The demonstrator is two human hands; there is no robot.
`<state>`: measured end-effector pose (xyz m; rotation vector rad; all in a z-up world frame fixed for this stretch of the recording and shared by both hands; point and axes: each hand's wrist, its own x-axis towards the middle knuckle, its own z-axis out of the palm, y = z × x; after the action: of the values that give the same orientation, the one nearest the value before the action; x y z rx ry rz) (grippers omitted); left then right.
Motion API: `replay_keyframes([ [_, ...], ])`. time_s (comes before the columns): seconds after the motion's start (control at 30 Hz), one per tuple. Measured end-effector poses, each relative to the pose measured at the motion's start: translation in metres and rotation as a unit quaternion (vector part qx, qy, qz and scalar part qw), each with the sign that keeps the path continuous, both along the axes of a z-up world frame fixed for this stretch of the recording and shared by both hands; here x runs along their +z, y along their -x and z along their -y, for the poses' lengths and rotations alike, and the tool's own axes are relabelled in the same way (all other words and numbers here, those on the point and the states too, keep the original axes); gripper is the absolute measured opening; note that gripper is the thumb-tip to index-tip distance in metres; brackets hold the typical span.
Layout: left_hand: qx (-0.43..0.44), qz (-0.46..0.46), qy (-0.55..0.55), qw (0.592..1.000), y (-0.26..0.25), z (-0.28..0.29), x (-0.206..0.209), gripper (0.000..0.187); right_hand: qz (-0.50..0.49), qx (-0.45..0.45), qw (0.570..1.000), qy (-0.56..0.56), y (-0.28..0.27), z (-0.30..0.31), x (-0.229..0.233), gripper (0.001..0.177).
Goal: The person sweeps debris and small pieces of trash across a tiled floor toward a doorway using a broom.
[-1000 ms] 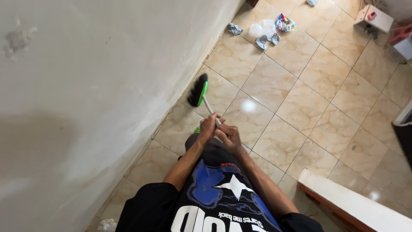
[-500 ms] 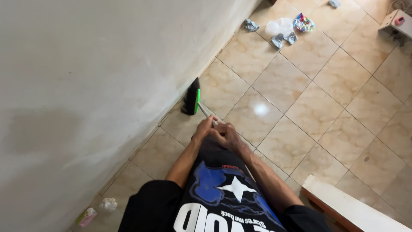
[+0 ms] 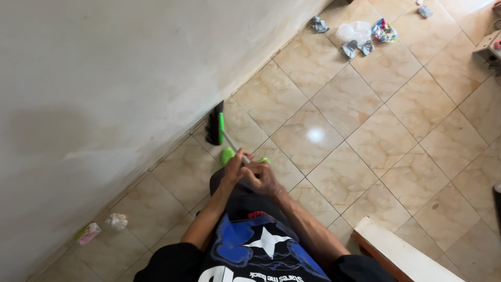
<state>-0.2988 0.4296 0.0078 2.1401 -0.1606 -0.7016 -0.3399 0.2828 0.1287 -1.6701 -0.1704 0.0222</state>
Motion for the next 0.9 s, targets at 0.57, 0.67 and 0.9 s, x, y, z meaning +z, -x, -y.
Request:
replay_keyframes([
  [0.57,0.05,0.07,-0.041,0.995,0.032,-0.124,0.036,0.031,-0.047,-0.018,0.998,-0.027,0.031,-0.13,0.029,0.039],
  [0.67,0.026,0.091,-0.003,0.996,0.032,-0.14,-0.004,0.034,-0.066,-0.027,0.997,0.036,0.025,-0.147,0.028,0.03],
  [0.9,-0.074,-0.006,0.065,0.995,0.027,-0.137,-0.037,0.027,0.064,-0.045,0.992,0.101,0.05,-0.189,0.041,0.023],
])
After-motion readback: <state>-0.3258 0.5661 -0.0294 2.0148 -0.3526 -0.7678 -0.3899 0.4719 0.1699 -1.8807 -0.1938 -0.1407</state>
